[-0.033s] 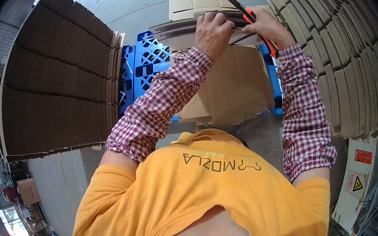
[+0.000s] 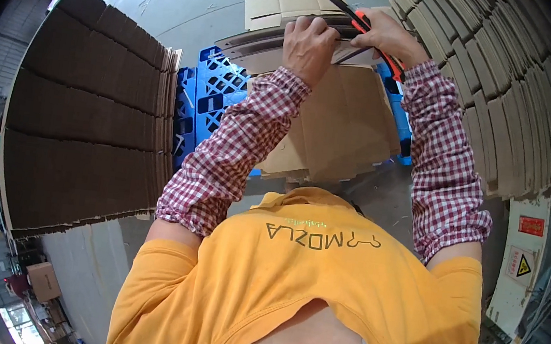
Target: Processing and stacking flat cardboard sheets using a box cutter in an industrial warehouse setting.
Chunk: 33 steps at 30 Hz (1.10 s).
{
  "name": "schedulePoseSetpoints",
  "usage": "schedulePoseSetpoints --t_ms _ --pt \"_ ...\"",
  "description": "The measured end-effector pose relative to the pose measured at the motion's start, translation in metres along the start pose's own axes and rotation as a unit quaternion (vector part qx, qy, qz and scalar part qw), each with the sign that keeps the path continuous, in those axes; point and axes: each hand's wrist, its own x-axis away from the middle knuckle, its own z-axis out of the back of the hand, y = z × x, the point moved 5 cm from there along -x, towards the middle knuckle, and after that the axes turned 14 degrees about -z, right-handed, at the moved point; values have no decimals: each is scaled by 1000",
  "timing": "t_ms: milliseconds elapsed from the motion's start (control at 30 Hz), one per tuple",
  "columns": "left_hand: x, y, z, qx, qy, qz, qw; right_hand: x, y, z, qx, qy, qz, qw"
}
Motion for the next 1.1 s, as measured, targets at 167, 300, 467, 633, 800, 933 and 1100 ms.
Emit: schedulePoseSetpoints --t_ms 167,300,467,633,800,933,1100 --pt "1 2 -8 24 2 36 999 3 12 2 -17 -70 -2 997" --pt "7 6 -4 45 51 36 997 8 10 1 0 -80 -26 996" --pt "15 8 -7 104 101 48 988 11 9 1 -21 -73 14 997" --pt "18 5 -8 132 117 57 983 7 19 -1 -36 -83 11 996" --pt "23 2 -4 170 149 102 969 11 15 -2 -22 -68 17 997" --pt "26 -4 2 249 164 157 941 4 26 -1 -32 -53 20 998" --pt "33 -33 57 456 321 235 796 6 24 1 -29 -48 20 998"
